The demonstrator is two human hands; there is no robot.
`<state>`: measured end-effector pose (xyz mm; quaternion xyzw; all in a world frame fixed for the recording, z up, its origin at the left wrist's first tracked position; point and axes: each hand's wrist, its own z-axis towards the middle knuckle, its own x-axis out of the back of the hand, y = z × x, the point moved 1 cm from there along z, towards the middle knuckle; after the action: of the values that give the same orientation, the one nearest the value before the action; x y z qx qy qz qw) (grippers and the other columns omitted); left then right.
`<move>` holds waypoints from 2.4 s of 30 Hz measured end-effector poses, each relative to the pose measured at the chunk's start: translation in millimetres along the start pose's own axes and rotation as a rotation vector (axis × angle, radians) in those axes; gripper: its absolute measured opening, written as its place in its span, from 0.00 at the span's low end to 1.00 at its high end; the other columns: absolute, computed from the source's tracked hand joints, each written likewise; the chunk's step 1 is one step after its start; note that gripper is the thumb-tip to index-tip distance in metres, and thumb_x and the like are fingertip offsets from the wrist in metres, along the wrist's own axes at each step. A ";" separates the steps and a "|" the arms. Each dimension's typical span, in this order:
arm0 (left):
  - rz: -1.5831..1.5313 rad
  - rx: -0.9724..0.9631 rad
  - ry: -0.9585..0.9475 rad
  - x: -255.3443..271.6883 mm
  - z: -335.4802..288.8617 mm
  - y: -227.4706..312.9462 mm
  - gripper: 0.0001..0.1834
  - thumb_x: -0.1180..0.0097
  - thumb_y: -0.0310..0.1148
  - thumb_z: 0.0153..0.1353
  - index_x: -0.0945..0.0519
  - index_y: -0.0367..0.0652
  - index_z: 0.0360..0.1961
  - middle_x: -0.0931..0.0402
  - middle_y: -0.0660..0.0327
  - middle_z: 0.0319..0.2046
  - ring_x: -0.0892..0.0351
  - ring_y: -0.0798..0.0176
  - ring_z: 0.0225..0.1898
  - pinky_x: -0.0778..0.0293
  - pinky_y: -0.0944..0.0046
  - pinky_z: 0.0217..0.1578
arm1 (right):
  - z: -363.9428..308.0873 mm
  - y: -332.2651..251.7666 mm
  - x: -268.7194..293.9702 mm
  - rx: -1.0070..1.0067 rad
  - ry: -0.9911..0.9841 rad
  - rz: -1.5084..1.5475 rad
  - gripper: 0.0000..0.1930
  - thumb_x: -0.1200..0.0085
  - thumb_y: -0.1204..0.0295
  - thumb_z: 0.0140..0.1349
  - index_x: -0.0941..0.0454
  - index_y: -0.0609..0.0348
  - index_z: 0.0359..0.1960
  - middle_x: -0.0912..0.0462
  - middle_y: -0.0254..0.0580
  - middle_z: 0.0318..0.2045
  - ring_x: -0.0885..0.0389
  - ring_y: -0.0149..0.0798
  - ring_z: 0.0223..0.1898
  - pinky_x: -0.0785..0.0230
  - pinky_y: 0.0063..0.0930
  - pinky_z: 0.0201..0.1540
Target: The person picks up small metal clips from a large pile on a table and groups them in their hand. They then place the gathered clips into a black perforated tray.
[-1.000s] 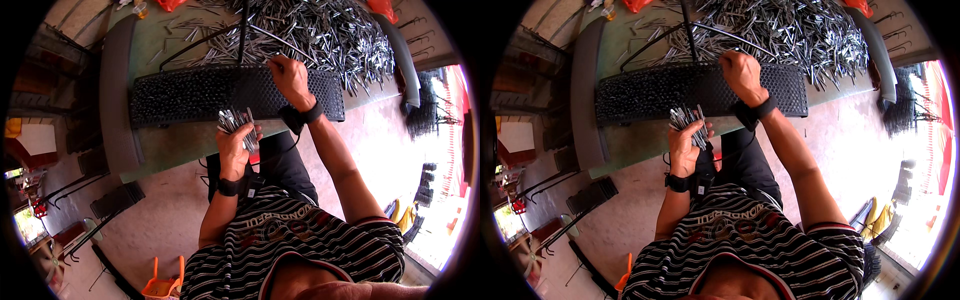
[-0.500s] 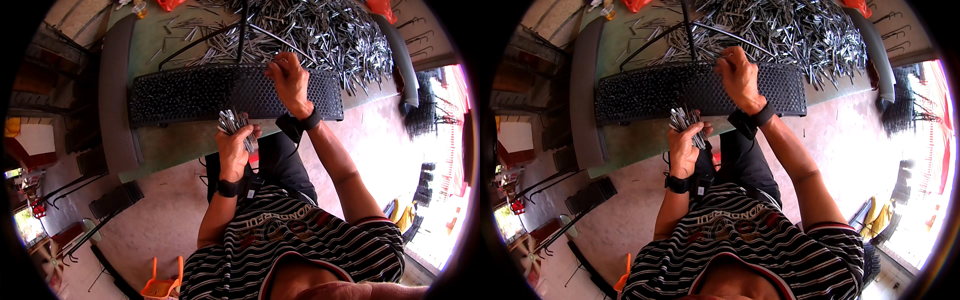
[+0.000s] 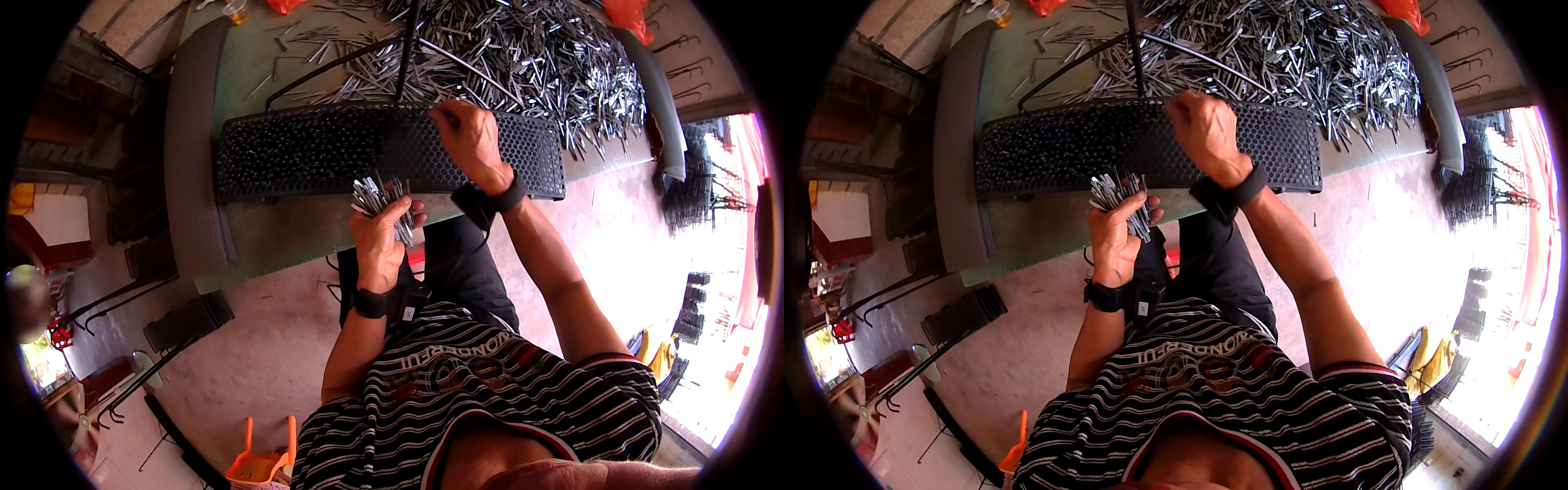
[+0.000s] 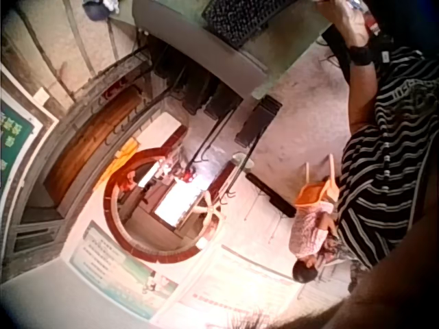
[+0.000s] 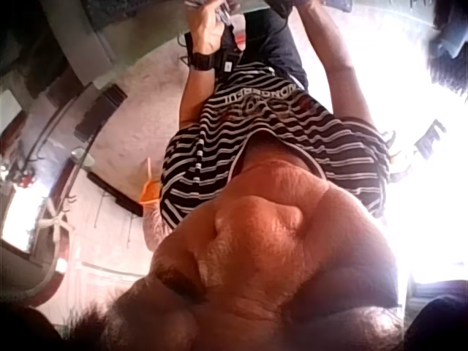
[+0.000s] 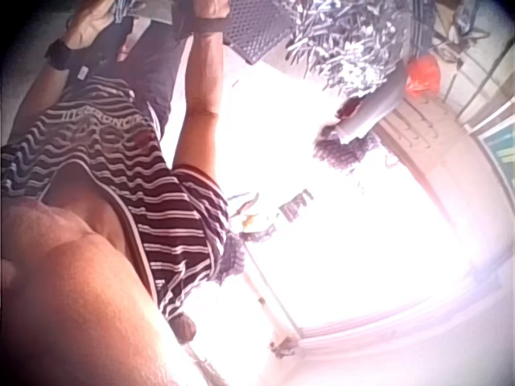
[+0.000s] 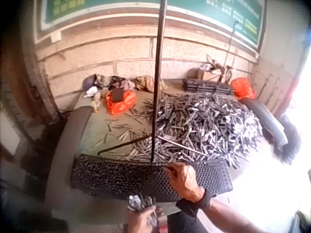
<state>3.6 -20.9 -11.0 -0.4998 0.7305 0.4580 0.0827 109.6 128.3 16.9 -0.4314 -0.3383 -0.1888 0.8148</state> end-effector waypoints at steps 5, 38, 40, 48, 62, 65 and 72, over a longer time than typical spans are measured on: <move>-0.009 0.010 -0.025 0.8 2.7 -5.0 0.12 0.43 0.15 0.49 0.24 0.37 0.36 0.22 0.56 0.30 0.20 0.57 0.27 0.21 0.58 0.24 | -31.6 -19.6 3.3 -0.055 -0.538 0.423 0.05 0.42 0.75 0.52 0.21 0.65 0.28 0.20 0.40 0.18 0.23 0.27 0.20 0.32 0.21 0.23; -0.014 0.004 -0.004 1.0 -2.5 -4.9 0.10 0.42 0.18 0.51 0.24 0.36 0.37 0.21 0.54 0.30 0.19 0.55 0.30 0.21 0.59 0.26 | -34.0 -28.8 2.2 -0.318 -0.488 0.484 0.07 0.42 0.73 0.52 0.21 0.66 0.24 0.21 0.43 0.16 0.24 0.30 0.16 0.33 0.22 0.21; 0.016 -0.007 0.000 5.1 -0.9 -6.0 0.11 0.44 0.18 0.51 0.24 0.36 0.37 0.21 0.54 0.30 0.19 0.55 0.30 0.21 0.58 0.27 | -31.6 -23.3 2.1 -0.407 -0.326 0.602 0.04 0.45 0.77 0.54 0.22 0.67 0.27 0.20 0.41 0.18 0.22 0.27 0.18 0.32 0.20 0.20; 0.008 0.008 0.037 6.8 -3.3 -4.1 0.12 0.47 0.16 0.50 0.24 0.35 0.37 0.22 0.53 0.31 0.20 0.53 0.30 0.21 0.56 0.29 | -9.8 -15.3 -9.8 -0.210 0.100 0.422 0.07 0.48 0.78 0.58 0.34 0.63 0.34 0.18 0.44 0.25 0.17 0.32 0.27 0.27 0.19 0.27; -0.033 -0.012 0.044 7.7 0.9 -1.6 0.12 0.44 0.14 0.48 0.26 0.36 0.36 0.24 0.55 0.28 0.20 0.54 0.26 0.22 0.59 0.24 | -3.9 -11.1 -17.2 0.125 0.045 -0.028 0.07 0.42 0.71 0.54 0.22 0.64 0.29 0.22 0.45 0.21 0.22 0.35 0.21 0.32 0.26 0.24; -0.027 -0.013 0.011 7.6 2.2 -2.1 0.13 0.44 0.14 0.48 0.25 0.36 0.36 0.23 0.55 0.28 0.20 0.55 0.26 0.22 0.60 0.24 | -14.8 -19.8 -9.0 -0.052 -0.356 0.242 0.10 0.39 0.69 0.51 0.20 0.64 0.28 0.21 0.42 0.17 0.26 0.27 0.17 0.34 0.22 0.21; -0.005 -0.021 -0.126 9.7 3.5 -8.9 0.14 0.43 0.15 0.49 0.25 0.33 0.39 0.22 0.54 0.32 0.20 0.56 0.30 0.21 0.61 0.31 | -20.1 -28.0 -2.5 -0.340 -0.099 0.551 0.05 0.46 0.77 0.54 0.24 0.65 0.32 0.19 0.41 0.19 0.20 0.28 0.21 0.30 0.20 0.22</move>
<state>4.8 -25.4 -23.9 -0.4728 0.7176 0.4960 0.1244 98.8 96.1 23.3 -0.6452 -0.2116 0.0061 0.7341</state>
